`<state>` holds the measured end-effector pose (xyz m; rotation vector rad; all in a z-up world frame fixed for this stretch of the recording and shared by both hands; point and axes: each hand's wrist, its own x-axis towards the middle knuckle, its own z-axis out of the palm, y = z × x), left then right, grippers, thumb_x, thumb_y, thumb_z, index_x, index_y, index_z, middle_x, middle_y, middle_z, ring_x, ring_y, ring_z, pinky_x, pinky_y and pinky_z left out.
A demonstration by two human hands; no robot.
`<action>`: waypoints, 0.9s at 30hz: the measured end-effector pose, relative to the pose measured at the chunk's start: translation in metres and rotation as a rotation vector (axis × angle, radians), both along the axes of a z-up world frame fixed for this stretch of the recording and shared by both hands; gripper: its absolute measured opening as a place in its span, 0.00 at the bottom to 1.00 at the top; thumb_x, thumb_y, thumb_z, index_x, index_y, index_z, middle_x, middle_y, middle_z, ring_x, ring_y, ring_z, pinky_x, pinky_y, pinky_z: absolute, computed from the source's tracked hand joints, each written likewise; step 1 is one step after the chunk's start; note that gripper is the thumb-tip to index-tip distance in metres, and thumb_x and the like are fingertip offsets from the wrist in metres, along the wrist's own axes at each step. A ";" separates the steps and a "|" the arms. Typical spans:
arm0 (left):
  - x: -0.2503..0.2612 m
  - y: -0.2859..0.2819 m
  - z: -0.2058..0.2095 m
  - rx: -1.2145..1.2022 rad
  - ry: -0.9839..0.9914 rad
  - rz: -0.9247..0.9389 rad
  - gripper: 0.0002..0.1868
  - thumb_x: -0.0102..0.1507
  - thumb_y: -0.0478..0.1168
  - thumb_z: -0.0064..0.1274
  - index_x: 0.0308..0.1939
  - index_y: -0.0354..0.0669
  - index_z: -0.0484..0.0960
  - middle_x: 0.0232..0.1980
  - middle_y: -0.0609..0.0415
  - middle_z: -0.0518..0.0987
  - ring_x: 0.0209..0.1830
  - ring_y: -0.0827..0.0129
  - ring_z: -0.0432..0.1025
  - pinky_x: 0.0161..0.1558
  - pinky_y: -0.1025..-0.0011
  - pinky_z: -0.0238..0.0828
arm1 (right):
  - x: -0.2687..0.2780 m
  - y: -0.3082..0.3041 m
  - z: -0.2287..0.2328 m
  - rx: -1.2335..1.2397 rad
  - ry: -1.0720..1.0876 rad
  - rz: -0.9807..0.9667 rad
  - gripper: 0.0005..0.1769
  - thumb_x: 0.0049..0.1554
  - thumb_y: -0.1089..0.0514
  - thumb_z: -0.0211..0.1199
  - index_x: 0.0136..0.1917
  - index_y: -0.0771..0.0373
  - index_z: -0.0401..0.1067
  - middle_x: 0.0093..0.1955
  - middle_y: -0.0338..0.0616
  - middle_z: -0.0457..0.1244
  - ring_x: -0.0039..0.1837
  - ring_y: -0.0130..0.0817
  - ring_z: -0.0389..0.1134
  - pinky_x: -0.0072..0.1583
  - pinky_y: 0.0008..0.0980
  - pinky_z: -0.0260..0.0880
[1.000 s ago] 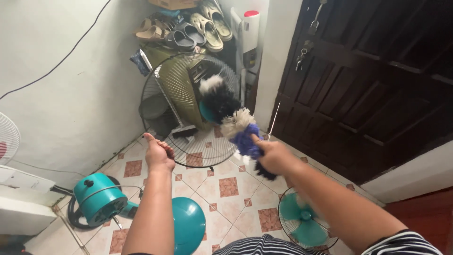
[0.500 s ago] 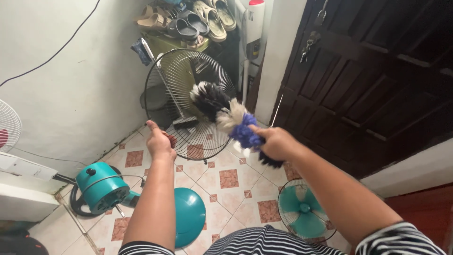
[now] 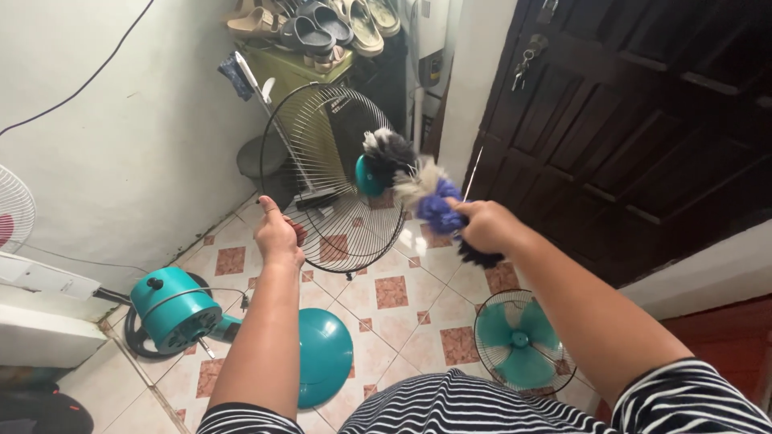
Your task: Cleaning the components of a disassembled electric fan using a duster.
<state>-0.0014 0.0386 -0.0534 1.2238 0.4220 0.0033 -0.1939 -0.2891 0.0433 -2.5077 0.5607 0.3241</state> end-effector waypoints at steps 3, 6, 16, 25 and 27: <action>-0.002 -0.004 0.001 0.055 -0.019 0.007 0.33 0.65 0.70 0.45 0.27 0.44 0.67 0.22 0.57 0.67 0.16 0.68 0.65 0.19 0.67 0.65 | 0.001 -0.010 -0.033 0.105 -0.326 0.187 0.29 0.54 0.61 0.69 0.68 0.51 0.73 0.56 0.56 0.71 0.52 0.37 0.74 0.56 0.32 0.70; -0.004 -0.008 0.002 0.006 0.050 0.019 0.33 0.65 0.71 0.44 0.27 0.45 0.67 0.21 0.56 0.67 0.17 0.67 0.65 0.20 0.68 0.66 | -0.006 0.004 0.003 0.079 -0.112 0.063 0.34 0.56 0.61 0.63 0.75 0.42 0.66 0.54 0.55 0.73 0.50 0.40 0.76 0.56 0.33 0.73; -0.014 -0.011 0.002 -0.103 0.184 0.055 0.35 0.64 0.74 0.42 0.26 0.47 0.65 0.21 0.58 0.66 0.18 0.70 0.64 0.22 0.72 0.63 | -0.007 -0.004 -0.049 0.043 -0.127 0.135 0.37 0.54 0.52 0.66 0.75 0.39 0.62 0.61 0.52 0.68 0.61 0.44 0.72 0.63 0.36 0.69; -0.022 -0.003 0.004 -0.284 0.273 0.126 0.33 0.64 0.76 0.42 0.25 0.54 0.62 0.19 0.64 0.61 0.16 0.74 0.57 0.19 0.74 0.51 | 0.004 -0.040 -0.053 0.096 -0.459 -0.210 0.25 0.65 0.41 0.52 0.66 0.58 0.73 0.57 0.61 0.69 0.63 0.57 0.68 0.63 0.46 0.67; -0.023 -0.006 0.012 -0.275 0.287 0.131 0.34 0.63 0.76 0.40 0.24 0.52 0.62 0.18 0.62 0.61 0.16 0.71 0.57 0.19 0.71 0.51 | 0.007 -0.038 -0.056 0.121 -0.534 -0.132 0.20 0.69 0.47 0.51 0.60 0.62 0.75 0.57 0.60 0.70 0.61 0.59 0.70 0.61 0.47 0.69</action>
